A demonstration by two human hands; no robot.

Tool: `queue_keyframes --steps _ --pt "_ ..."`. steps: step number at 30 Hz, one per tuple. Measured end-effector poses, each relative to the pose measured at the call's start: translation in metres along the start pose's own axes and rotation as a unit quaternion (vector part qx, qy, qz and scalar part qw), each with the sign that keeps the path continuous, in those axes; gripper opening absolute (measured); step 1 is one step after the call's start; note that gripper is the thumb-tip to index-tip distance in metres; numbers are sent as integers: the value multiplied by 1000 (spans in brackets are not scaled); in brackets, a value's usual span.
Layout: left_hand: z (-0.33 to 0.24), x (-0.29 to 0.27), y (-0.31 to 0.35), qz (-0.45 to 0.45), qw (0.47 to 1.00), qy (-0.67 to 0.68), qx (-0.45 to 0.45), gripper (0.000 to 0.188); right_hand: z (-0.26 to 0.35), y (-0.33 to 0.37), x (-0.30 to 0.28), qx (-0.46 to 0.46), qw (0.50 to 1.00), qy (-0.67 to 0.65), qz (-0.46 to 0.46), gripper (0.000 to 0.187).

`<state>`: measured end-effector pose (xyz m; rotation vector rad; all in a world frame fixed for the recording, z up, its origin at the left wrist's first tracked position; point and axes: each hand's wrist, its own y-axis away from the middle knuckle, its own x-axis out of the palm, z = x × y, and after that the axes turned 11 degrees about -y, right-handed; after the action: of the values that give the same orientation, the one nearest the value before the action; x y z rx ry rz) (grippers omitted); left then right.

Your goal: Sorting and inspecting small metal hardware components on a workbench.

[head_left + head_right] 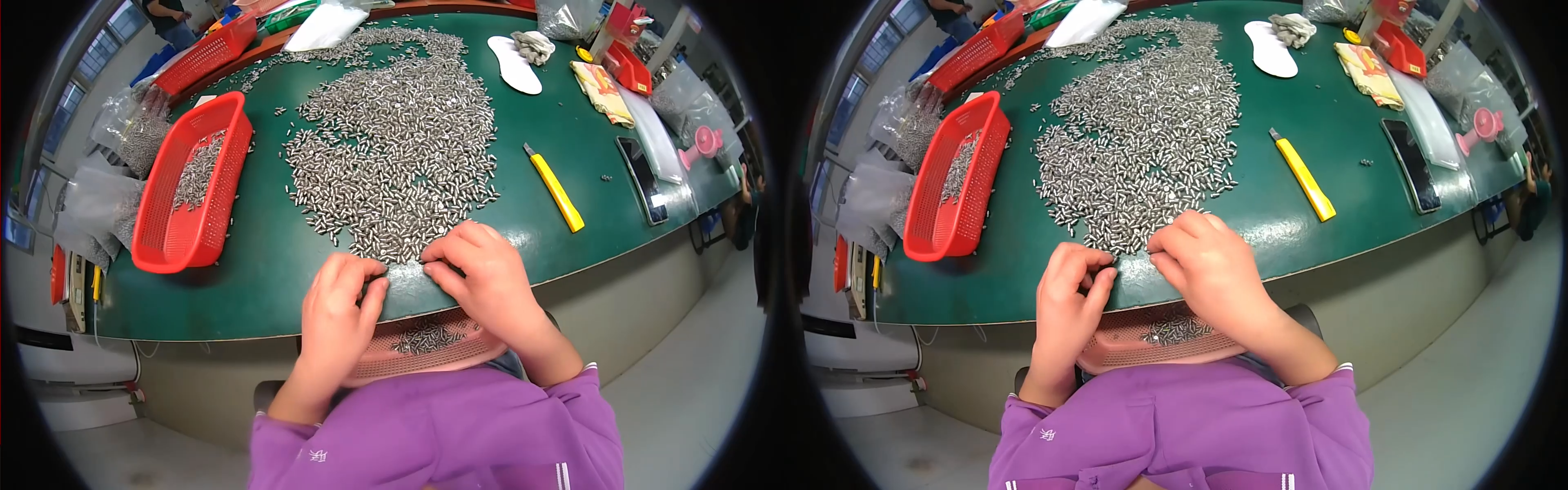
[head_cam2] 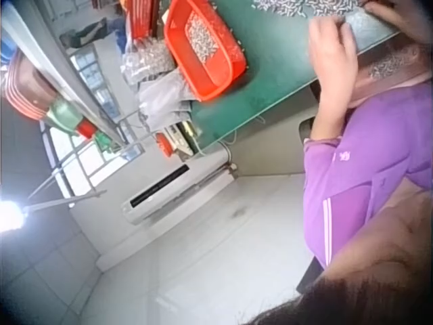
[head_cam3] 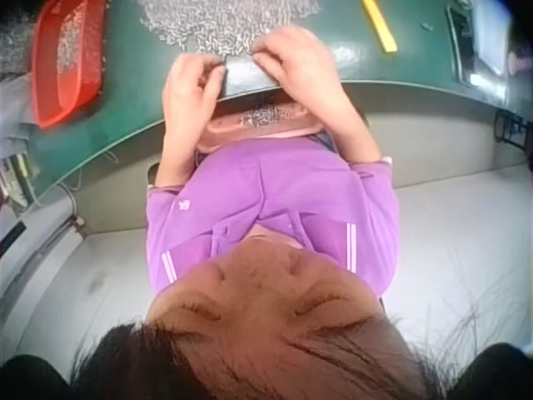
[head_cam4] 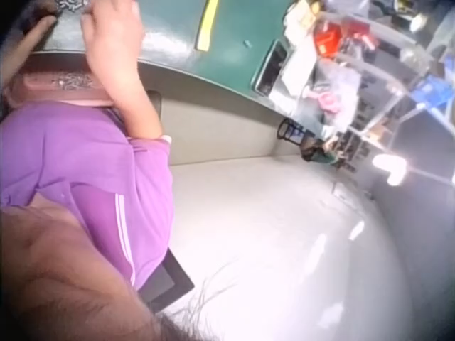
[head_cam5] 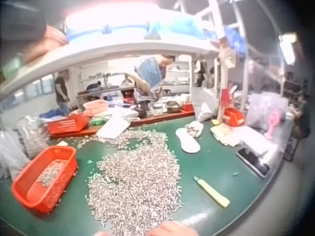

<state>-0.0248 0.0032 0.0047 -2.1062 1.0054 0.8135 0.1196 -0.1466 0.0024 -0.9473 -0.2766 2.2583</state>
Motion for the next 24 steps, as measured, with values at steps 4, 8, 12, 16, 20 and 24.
queue_keyframes --steps 4,8,12,16,20,24 --pt "0 7 -3 -10 999 -47 10 14 2 -2 2 -18 1000 7 11 10" --pt "0 7 -2 7 999 -29 18 12 2 -2 2 -42 997 -21 56 11" --pt "-3 3 0 44 998 10 38 11 3 0 2 -41 996 -49 69 14" --pt "-4 6 0 43 999 11 29 12 1 2 7 -62 996 -47 48 11" --pt "-6 11 0 19 1000 9 18 12 2 2 8 -56 997 -48 39 11" --pt "-7 11 1 13 1000 -4 15 11 4 0 6 -62 994 -60 64 10"
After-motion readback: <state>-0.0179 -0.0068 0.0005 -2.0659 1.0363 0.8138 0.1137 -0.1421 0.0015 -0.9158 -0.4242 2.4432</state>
